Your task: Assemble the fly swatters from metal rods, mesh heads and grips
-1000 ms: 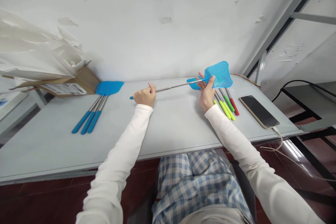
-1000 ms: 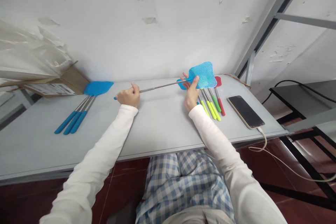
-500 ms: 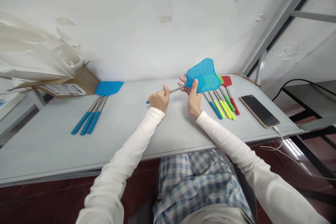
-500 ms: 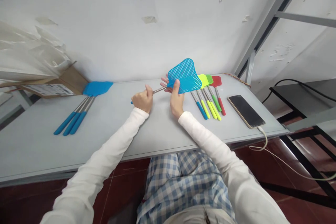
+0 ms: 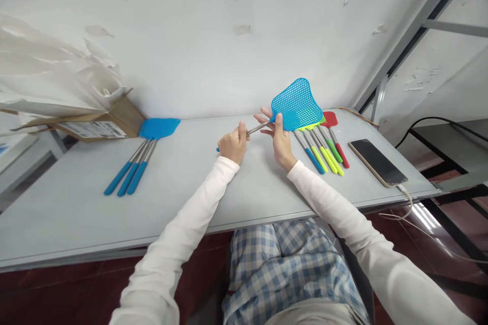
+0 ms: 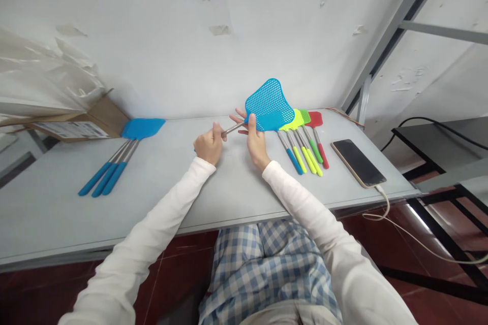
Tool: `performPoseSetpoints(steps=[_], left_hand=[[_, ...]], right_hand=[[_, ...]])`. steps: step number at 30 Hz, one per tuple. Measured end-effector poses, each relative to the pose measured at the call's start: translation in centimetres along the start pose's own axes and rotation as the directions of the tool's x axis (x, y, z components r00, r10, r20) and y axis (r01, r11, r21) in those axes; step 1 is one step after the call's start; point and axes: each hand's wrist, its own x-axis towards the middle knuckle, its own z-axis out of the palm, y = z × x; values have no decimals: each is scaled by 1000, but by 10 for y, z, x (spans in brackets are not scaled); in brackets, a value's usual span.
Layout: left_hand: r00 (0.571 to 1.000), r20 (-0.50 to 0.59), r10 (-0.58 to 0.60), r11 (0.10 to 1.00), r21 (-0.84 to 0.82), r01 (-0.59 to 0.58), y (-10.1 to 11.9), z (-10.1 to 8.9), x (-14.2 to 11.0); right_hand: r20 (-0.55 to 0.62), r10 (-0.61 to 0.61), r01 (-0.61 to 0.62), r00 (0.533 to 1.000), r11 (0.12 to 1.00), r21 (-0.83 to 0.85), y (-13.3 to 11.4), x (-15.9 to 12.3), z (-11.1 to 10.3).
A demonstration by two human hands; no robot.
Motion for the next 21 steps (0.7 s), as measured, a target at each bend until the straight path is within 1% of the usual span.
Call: performPoseSetpoints(steps=[2, 4, 5, 8, 10, 11, 13, 14, 15, 16, 18, 19, 20, 21], left_hand=[[993, 82, 83, 988, -136, -72, 2, 2, -5], [971, 157, 179, 946, -297, -126, 2, 4, -8], [958, 188, 217, 917, -375, -134, 2, 6, -10], [934, 231, 271, 825, -556, -102, 1, 12, -12], [932, 239, 274, 764, -642, -59, 0, 17, -13], [933, 244, 264, 735, -677, -31, 0, 20, -13], [935, 265, 236, 691, -723, 30, 0, 25, -14], [936, 273, 221, 679, -732, 53, 0, 27, -14], [940, 270, 207, 675, -736, 63, -1, 28, -14], [947, 256, 192, 678, -733, 60, -1, 29, -13], [964, 212, 161, 707, -706, 37, -4, 29, -10], [972, 188, 141, 732, -681, 25, -6, 28, -8], [979, 167, 119, 763, -646, 17, -9, 27, -5], [984, 149, 98, 799, -602, 11, -13, 26, -2]], right_hand=[[7, -4, 4, 1000, 1000, -6, 1, 4, -5], [-29, 5, -6, 1000, 1000, -24, 5, 9, -11], [-53, 11, -13, 999, 999, -34, 8, 11, -14], [-78, 47, -50, 996, 998, -45, 19, 14, -20], [-49, 88, -91, 995, 994, -57, 26, 13, -20], [-16, 112, -113, 994, 991, -71, 30, 12, -18], [71, 152, -143, 986, 982, -125, 34, 9, -16], [96, 153, -136, 984, 977, -163, 34, 9, -15], [87, 138, -118, 987, 971, -206, 34, 9, -15], [47, 110, -95, 993, 963, -251, 34, 11, -16], [-89, 45, -71, 995, 945, -318, 30, 15, -21], [-144, 34, -80, 989, 943, -322, 28, 18, -24], [-175, 46, -99, 984, 947, -306, 25, 20, -27], [-181, 71, -121, 981, 952, -281, 23, 23, -30]])
